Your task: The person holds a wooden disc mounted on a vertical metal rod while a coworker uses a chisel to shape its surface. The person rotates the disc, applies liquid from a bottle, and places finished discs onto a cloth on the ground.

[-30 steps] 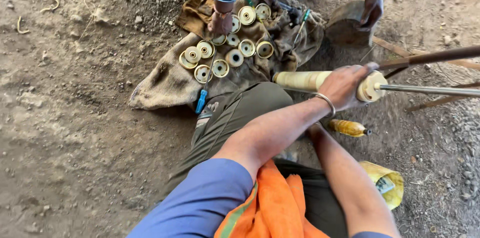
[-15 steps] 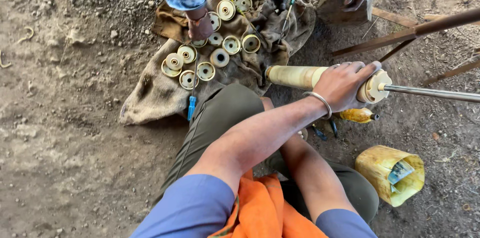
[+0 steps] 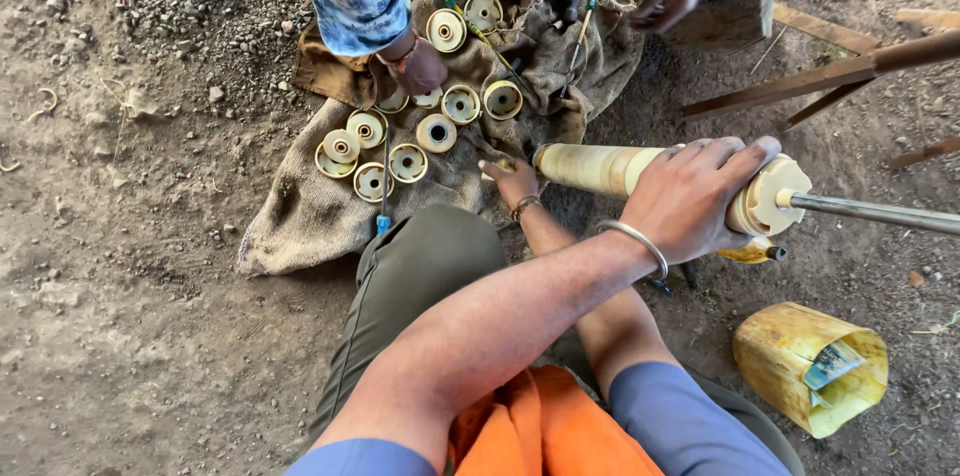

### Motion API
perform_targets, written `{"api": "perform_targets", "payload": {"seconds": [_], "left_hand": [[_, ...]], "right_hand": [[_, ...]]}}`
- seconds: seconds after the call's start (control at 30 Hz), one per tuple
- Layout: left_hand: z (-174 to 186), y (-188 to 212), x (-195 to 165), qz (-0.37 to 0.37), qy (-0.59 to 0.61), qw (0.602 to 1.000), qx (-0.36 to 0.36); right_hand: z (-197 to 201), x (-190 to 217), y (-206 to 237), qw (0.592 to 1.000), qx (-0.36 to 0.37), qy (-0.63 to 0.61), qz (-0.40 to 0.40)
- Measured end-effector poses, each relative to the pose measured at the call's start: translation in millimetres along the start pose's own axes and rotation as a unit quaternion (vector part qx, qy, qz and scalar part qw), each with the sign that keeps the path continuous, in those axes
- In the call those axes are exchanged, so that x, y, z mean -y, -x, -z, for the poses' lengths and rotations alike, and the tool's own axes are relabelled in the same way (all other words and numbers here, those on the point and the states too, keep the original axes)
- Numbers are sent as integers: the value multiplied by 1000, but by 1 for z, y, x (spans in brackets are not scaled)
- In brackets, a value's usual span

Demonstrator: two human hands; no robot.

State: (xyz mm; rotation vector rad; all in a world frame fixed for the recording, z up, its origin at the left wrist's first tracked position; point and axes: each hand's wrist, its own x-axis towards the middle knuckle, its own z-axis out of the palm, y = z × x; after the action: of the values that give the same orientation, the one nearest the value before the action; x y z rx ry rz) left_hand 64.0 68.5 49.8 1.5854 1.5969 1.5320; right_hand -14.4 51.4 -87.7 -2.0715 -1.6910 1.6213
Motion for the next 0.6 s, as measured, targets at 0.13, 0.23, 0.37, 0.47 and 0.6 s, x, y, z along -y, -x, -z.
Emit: {"api": "perform_targets", "payload": {"seconds": [0.13,0.23,0.37,0.47,0.6], "left_hand": [[7,1,0,1,14,1000,4],[10,5,2,-13,22,1000,14],[6,7,3,-21,10,1000,16],[1,10,4,-11,2,1000,25],[-2,14,7,-11,0,1000,16]], "right_hand": [[1,25,-14,969,-121,119,181],[-1,24,-24,900,-142,250,329],[-9,14,-34,906,-158,239,311],[-19,11,-46,899,-206,249,297],[-33,25,-66,911,-165,205,318]]}}
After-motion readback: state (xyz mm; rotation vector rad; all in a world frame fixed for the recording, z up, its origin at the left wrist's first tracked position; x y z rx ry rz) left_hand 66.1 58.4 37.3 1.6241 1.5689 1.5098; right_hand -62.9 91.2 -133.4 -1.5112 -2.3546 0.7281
